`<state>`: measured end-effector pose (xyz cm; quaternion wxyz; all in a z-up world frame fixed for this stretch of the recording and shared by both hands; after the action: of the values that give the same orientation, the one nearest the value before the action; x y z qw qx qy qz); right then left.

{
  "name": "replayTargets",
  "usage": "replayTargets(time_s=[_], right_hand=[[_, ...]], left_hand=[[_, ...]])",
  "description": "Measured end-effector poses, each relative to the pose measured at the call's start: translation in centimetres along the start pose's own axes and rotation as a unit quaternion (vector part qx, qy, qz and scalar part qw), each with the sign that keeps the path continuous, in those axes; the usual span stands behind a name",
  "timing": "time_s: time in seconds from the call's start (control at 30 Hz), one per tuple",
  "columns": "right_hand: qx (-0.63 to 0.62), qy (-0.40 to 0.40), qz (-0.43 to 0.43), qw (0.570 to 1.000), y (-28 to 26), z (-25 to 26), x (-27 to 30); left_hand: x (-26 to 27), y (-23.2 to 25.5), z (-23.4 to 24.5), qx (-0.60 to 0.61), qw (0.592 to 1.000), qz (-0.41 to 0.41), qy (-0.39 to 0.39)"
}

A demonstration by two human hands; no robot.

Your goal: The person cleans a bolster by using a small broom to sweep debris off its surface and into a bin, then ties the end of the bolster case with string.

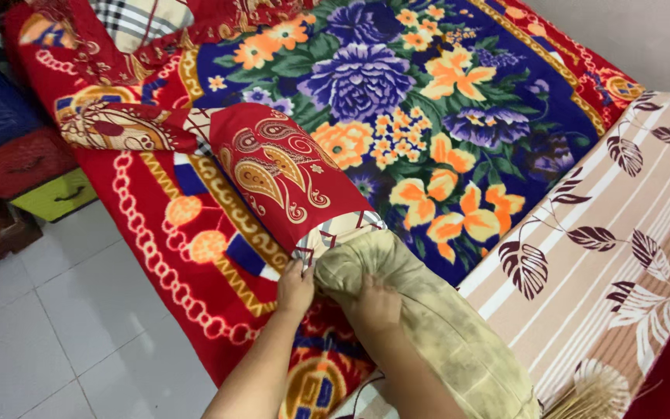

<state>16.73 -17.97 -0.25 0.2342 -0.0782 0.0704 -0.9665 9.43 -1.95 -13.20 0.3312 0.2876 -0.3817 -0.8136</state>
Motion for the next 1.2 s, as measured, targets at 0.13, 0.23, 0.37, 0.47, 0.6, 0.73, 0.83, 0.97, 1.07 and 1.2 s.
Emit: replayTargets(time_s=[0.13,0.23,0.37,0.47,0.6,0.73,0.83,0.97,1.07,1.2], right_hand=[[-0.079,-0.013,-0.010,0.997,1.7,3.2,-0.8],[-0.090,0.049,0.037,0.994,3.2,4.5,-1.1],[-0.151,-0.064,0.030,0.986,3.4,4.6,0.0],[-0.095,-0.160,0.027,0.982,2.8,2.2,2.7],[-0.065,-0.053,0.032,0.996,-0.6,-0.6,5.8],[0.090,-0.049,0.040,0.994,-3.5,-1.8,8.4],[-0.098,-0.093,-0.021,0.991,-2.6,-2.9,8.1],[-0.091,-0.085,-0.011,0.992,-1.4,-5.1,6.7],[-0.111,-0.079,-0.031,0.990,-1.0,-5.4,6.0],[-0.084,-0.100,-0.051,0.990,0.2,-7.0,5.3]], left_hand=[[-0.6,4.6,2.7,0.035,0.999,0.042,0.003],[-1.3,8.4,5.1,0.006,1.000,0.027,0.001],[0.2,10.5,7.6,-0.042,0.999,-0.007,0.029],[2.7,8.9,8.7,-0.084,0.996,-0.002,-0.024],[3.4,7.5,10.4,-0.086,0.987,0.110,-0.086],[3.9,9.3,12.3,-0.079,0.985,0.109,-0.109],[4.4,9.8,12.6,-0.113,0.965,0.123,-0.201],[5.3,9.5,11.5,-0.110,0.975,0.035,-0.187],[6.8,9.1,10.3,-0.087,0.966,0.072,-0.234],[9.7,8.1,7.9,-0.056,0.987,-0.077,-0.132]])
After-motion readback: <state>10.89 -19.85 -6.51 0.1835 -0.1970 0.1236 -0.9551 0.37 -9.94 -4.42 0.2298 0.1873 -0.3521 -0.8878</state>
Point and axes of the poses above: each hand's wrist, its own x-axis away from the middle knuckle, its own z-axis out of the back of the hand, y = z × x, the point moved 1 cm from there along -x, towards the middle knuckle, and after that the axes turned 9 degrees about -z, right-handed, at the moved point
